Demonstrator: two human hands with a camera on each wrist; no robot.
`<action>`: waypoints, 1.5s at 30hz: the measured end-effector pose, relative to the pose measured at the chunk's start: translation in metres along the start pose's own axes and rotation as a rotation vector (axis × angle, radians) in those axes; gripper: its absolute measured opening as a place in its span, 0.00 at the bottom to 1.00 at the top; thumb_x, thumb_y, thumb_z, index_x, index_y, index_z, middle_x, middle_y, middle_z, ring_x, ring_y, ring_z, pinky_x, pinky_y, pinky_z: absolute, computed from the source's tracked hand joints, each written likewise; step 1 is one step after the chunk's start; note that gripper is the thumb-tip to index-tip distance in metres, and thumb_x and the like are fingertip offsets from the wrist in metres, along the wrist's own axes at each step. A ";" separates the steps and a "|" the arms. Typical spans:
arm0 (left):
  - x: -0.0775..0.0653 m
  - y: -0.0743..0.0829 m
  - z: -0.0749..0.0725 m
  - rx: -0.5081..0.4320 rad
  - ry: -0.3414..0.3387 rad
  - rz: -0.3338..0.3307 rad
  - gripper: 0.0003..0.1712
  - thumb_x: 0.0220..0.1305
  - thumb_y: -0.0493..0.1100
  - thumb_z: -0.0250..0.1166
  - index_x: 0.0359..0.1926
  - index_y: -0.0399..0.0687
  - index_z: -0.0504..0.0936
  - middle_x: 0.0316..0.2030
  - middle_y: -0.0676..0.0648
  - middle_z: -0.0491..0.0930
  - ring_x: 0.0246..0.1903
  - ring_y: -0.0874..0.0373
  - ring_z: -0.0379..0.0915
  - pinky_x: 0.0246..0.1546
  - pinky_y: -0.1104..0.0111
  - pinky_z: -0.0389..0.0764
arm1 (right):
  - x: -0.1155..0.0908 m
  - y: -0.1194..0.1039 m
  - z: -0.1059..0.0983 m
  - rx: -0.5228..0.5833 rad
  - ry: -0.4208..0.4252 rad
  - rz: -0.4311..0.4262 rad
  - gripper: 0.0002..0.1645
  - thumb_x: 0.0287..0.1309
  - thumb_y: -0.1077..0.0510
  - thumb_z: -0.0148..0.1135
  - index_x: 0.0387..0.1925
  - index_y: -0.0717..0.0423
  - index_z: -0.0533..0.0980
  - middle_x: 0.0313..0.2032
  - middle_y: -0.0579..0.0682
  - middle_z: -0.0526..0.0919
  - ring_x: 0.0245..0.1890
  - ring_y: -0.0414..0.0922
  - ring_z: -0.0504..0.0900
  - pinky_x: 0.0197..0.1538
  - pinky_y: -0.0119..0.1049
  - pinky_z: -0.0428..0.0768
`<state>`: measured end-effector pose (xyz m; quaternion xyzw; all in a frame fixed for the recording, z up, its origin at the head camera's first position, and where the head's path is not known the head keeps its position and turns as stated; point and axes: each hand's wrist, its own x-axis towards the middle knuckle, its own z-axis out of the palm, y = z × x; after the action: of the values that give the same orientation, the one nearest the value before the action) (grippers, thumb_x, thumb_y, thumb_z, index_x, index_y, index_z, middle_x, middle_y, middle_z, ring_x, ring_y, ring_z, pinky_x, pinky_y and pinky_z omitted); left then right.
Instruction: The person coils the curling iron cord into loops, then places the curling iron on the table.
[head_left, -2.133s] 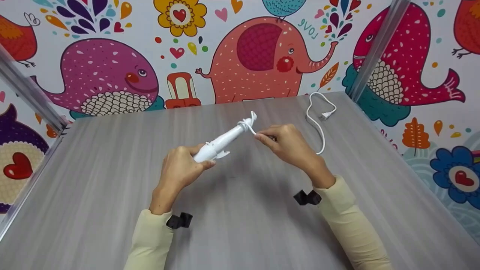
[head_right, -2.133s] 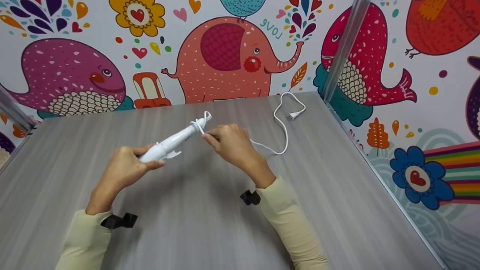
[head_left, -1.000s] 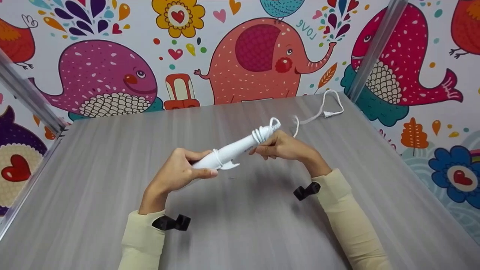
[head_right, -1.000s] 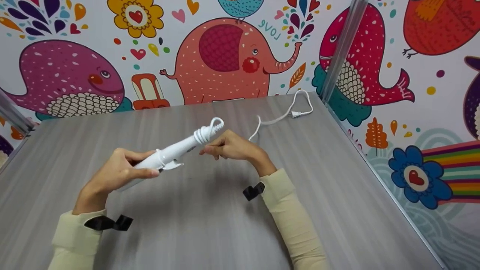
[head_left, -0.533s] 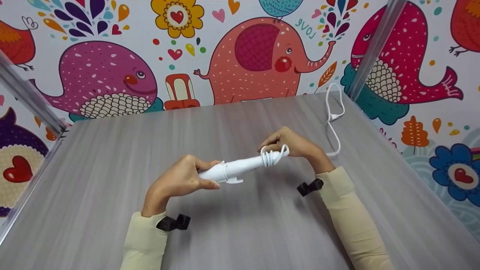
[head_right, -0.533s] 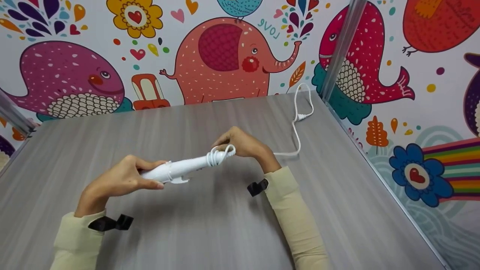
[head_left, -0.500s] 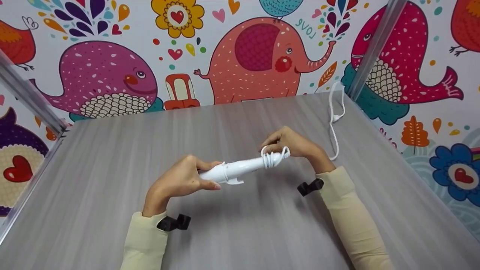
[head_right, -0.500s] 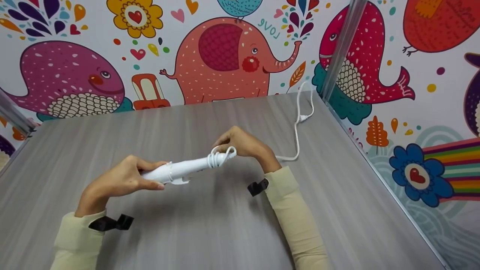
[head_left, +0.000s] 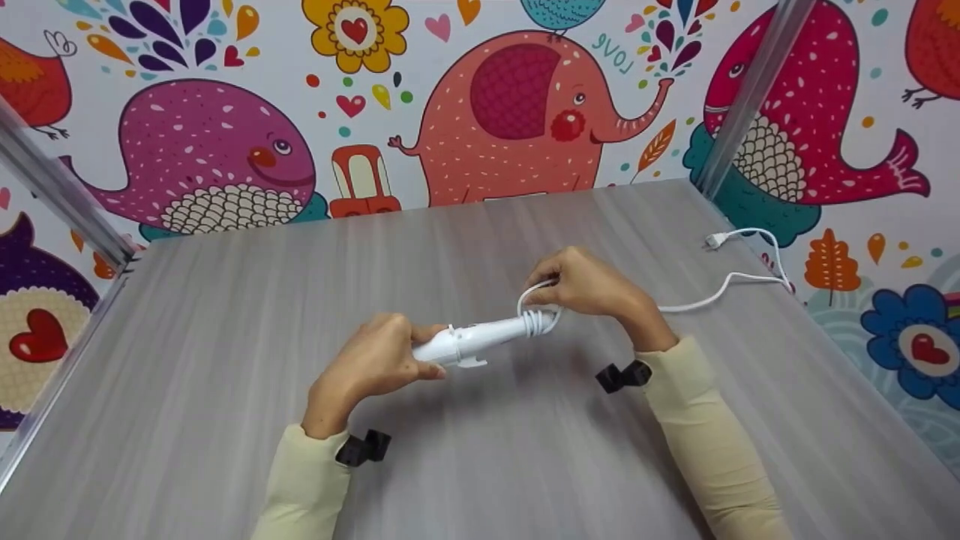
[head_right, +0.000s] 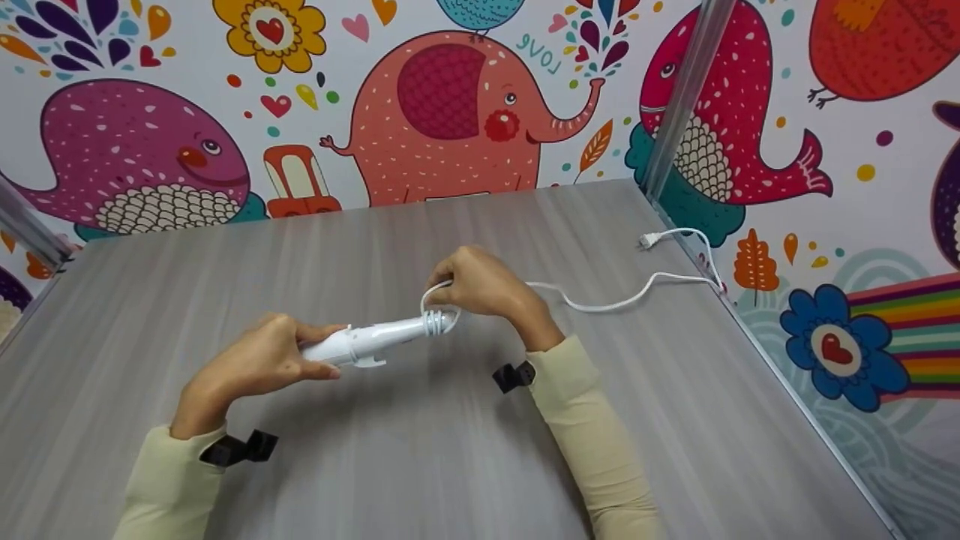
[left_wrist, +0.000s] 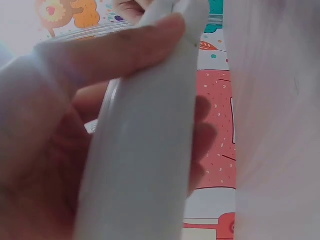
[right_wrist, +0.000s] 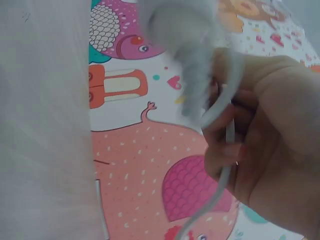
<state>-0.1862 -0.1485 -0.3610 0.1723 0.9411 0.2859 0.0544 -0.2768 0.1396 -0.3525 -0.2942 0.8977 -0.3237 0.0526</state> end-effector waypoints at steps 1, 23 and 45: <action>0.001 0.001 0.001 0.016 0.015 -0.002 0.31 0.47 0.46 0.81 0.55 0.51 0.86 0.47 0.45 0.88 0.32 0.57 0.75 0.33 0.67 0.73 | -0.001 -0.004 0.000 -0.022 0.015 0.004 0.10 0.55 0.53 0.75 0.39 0.51 0.89 0.36 0.48 0.90 0.34 0.44 0.81 0.36 0.35 0.80; 0.008 0.011 0.012 -0.017 0.451 -0.155 0.34 0.46 0.51 0.81 0.54 0.44 0.86 0.44 0.41 0.89 0.36 0.48 0.84 0.36 0.54 0.81 | 0.000 -0.037 0.022 0.108 0.343 0.021 0.13 0.64 0.58 0.66 0.46 0.59 0.86 0.33 0.54 0.90 0.27 0.43 0.81 0.32 0.31 0.78; 0.008 -0.010 -0.009 -0.391 0.469 -0.127 0.33 0.50 0.48 0.80 0.58 0.44 0.83 0.55 0.42 0.84 0.46 0.46 0.82 0.46 0.53 0.80 | 0.016 -0.007 0.030 0.428 0.200 -0.143 0.14 0.71 0.58 0.56 0.43 0.63 0.85 0.23 0.61 0.82 0.20 0.39 0.75 0.26 0.29 0.76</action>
<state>-0.1985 -0.1585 -0.3592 0.0288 0.8640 0.4895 -0.1145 -0.2782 0.1098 -0.3701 -0.3055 0.7864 -0.5369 0.0016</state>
